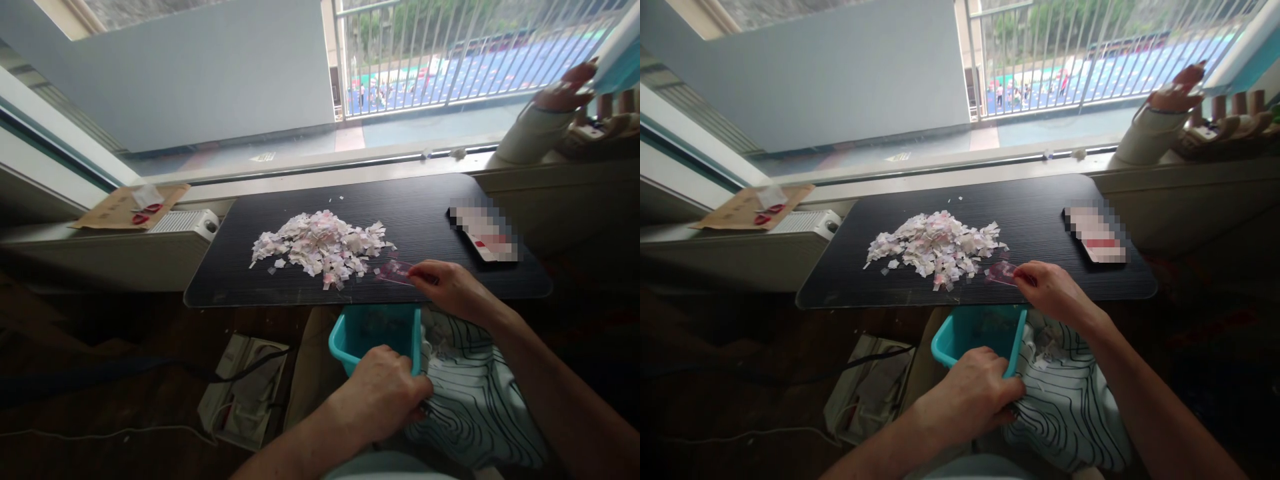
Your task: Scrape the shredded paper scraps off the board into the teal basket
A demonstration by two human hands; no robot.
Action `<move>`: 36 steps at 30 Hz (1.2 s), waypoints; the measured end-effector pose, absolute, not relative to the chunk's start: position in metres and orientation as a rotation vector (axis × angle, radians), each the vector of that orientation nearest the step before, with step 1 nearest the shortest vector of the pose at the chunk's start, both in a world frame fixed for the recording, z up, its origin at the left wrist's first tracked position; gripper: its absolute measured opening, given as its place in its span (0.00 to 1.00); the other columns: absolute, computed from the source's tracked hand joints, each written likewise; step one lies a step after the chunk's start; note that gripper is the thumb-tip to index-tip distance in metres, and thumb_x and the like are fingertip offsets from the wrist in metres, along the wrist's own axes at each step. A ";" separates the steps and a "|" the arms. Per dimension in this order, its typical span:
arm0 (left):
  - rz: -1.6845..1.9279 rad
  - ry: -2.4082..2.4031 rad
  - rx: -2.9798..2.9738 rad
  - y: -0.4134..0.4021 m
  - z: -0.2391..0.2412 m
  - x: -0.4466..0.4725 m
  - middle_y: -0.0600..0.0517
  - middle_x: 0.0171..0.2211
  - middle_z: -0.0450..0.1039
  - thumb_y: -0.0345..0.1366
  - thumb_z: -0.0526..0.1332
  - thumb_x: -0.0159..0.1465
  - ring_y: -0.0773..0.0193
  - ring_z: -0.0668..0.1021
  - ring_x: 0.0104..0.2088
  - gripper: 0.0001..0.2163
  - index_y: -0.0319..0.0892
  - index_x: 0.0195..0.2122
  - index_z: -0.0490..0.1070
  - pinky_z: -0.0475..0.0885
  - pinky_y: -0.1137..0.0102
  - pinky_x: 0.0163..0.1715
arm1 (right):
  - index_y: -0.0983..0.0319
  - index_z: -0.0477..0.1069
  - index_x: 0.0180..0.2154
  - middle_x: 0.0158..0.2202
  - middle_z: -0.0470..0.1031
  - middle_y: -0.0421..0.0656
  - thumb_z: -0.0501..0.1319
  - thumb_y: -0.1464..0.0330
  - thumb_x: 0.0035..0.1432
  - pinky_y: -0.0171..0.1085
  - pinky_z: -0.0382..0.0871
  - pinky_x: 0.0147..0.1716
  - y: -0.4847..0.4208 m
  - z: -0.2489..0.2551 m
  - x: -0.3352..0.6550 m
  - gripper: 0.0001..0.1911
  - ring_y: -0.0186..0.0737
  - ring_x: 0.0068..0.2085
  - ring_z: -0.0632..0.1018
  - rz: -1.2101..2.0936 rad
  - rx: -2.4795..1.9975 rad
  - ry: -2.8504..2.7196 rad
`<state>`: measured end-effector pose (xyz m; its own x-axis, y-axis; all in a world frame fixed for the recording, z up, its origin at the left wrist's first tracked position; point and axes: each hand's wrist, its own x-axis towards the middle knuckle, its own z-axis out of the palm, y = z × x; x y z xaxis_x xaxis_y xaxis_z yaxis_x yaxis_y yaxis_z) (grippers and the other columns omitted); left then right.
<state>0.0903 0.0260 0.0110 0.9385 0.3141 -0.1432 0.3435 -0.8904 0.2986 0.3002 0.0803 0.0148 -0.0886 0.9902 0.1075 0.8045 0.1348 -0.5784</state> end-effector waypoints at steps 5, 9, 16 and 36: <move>-0.131 0.466 2.782 0.027 0.012 0.091 0.53 0.26 0.70 0.45 0.65 0.59 0.60 0.74 0.28 0.11 0.43 0.31 0.69 0.67 0.67 0.30 | 0.59 0.77 0.32 0.30 0.78 0.41 0.56 0.64 0.57 0.33 0.67 0.29 0.076 0.017 0.300 0.12 0.37 0.30 0.76 0.531 -1.712 -1.946; -0.144 0.458 2.781 0.027 0.014 0.092 0.52 0.26 0.71 0.45 0.65 0.59 0.59 0.75 0.28 0.11 0.43 0.32 0.69 0.67 0.67 0.30 | 0.60 0.77 0.32 0.32 0.78 0.41 0.56 0.64 0.57 0.33 0.67 0.31 0.073 0.017 0.298 0.12 0.37 0.32 0.76 0.543 -1.705 -1.943; -0.154 0.472 2.774 0.026 0.015 0.092 0.52 0.27 0.71 0.45 0.65 0.59 0.59 0.75 0.29 0.11 0.42 0.32 0.69 0.68 0.67 0.31 | 0.60 0.77 0.33 0.29 0.77 0.41 0.56 0.61 0.57 0.32 0.66 0.27 0.065 0.015 0.305 0.13 0.36 0.29 0.75 0.720 -1.644 -1.991; -0.153 0.519 2.754 0.026 0.016 0.087 0.54 0.27 0.70 0.45 0.63 0.60 0.60 0.74 0.29 0.11 0.43 0.31 0.67 0.67 0.68 0.30 | 0.60 0.77 0.34 0.33 0.80 0.43 0.58 0.58 0.55 0.35 0.70 0.32 0.081 -0.001 0.333 0.14 0.41 0.33 0.78 0.600 -1.808 -1.776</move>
<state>0.0874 0.0260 0.0158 0.9278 0.3348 -0.1648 0.3707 -0.8781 0.3025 0.3326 0.0813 -0.0012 0.0370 0.9980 0.0512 0.7622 0.0049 -0.6474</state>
